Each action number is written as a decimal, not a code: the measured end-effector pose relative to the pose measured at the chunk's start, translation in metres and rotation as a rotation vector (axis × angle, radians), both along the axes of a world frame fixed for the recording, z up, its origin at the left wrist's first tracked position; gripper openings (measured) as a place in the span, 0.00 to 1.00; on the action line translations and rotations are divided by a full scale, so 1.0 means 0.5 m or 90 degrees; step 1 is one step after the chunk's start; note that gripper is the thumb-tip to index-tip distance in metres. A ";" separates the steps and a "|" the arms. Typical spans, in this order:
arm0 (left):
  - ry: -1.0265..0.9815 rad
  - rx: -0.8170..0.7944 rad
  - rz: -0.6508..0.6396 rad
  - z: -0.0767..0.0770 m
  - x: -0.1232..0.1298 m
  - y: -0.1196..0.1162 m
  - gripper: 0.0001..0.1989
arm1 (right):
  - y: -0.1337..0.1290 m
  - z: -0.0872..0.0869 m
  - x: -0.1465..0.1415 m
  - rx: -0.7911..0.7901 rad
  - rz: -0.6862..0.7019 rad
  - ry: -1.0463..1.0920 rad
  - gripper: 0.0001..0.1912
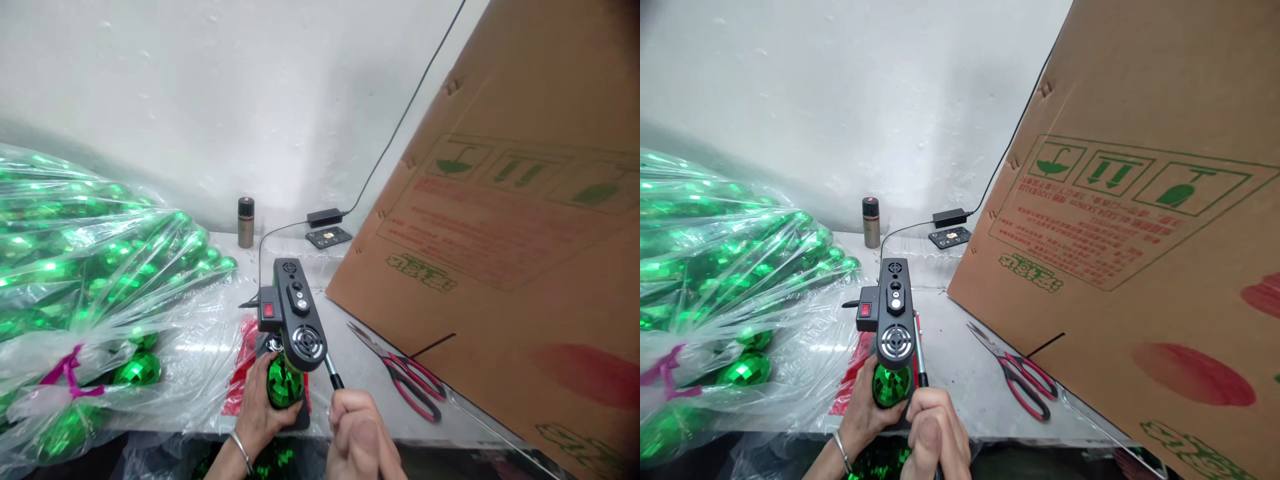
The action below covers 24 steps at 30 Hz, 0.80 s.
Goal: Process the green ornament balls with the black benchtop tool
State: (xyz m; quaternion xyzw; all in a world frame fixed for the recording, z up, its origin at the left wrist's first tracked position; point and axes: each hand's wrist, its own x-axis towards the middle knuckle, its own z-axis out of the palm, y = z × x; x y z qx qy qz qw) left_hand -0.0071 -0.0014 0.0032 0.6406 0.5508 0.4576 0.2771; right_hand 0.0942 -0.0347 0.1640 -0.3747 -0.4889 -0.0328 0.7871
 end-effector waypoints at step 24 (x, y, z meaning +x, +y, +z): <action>-0.012 0.030 -0.002 -0.007 0.004 0.001 0.39 | -0.013 -0.053 0.001 -0.072 0.011 0.012 0.25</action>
